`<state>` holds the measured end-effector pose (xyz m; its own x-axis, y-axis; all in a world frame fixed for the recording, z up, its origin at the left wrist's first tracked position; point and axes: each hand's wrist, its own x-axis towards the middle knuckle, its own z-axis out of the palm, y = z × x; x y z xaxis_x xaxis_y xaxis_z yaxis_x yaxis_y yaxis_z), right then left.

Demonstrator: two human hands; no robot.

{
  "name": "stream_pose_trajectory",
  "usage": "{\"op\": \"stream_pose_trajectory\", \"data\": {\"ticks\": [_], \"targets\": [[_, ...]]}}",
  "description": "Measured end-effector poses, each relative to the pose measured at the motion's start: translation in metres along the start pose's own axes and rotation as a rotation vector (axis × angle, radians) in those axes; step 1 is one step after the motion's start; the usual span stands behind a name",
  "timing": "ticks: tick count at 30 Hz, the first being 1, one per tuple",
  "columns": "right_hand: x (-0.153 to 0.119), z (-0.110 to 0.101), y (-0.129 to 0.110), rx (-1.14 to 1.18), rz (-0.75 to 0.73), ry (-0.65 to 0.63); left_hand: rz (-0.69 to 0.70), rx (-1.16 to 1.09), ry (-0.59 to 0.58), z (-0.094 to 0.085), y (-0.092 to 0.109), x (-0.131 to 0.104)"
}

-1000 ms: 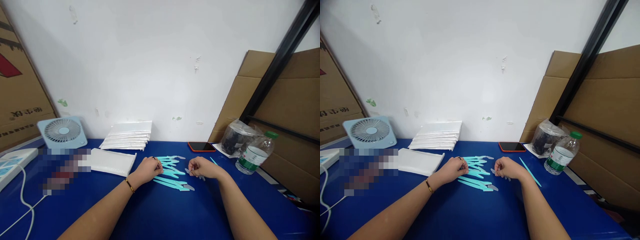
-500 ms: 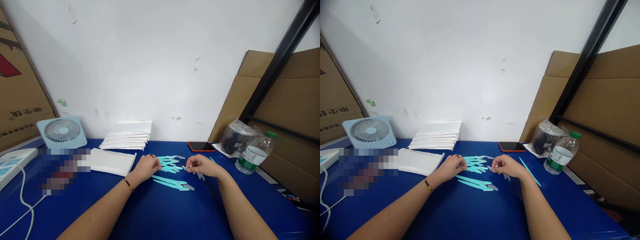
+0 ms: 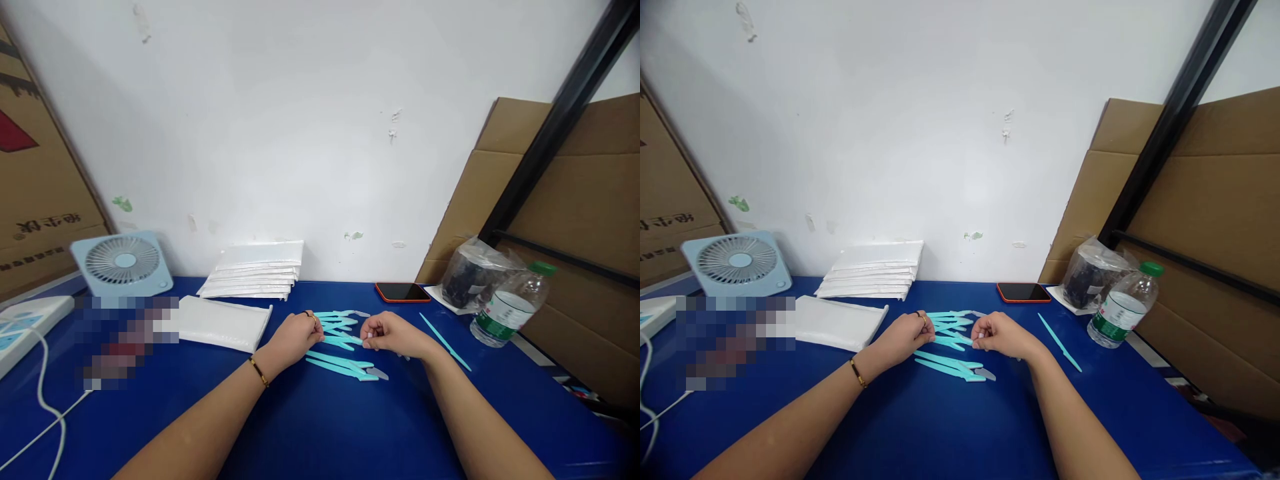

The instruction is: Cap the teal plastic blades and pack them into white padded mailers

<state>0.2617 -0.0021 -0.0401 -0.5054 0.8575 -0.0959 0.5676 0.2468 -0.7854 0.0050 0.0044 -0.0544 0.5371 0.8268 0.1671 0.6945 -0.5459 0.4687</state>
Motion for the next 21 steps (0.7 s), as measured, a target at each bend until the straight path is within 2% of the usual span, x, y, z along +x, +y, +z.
{"op": "stream_pose_trajectory", "data": {"ticks": [7,10,12,16,19,21], "targets": [[0.009,0.007,0.006,-0.029,-0.04,0.048,-0.003,-0.128,0.003,0.007,-0.008,0.002],[0.011,0.008,0.01,-0.107,-0.072,0.083,-0.055,-0.186,-0.011,0.002,-0.014,0.002],[0.012,0.005,0.014,-0.149,-0.071,0.12,-0.083,-0.233,0.031,-0.005,-0.017,0.001],[0.016,-0.004,0.024,-0.255,-0.04,0.296,-0.134,-0.251,0.189,-0.017,-0.019,0.001],[0.028,-0.006,0.034,-0.401,-0.019,0.474,-0.135,-0.238,0.177,-0.017,-0.017,0.001],[0.036,-0.005,0.04,-0.47,0.025,0.52,-0.109,-0.229,0.153,-0.014,-0.013,0.001]]}}
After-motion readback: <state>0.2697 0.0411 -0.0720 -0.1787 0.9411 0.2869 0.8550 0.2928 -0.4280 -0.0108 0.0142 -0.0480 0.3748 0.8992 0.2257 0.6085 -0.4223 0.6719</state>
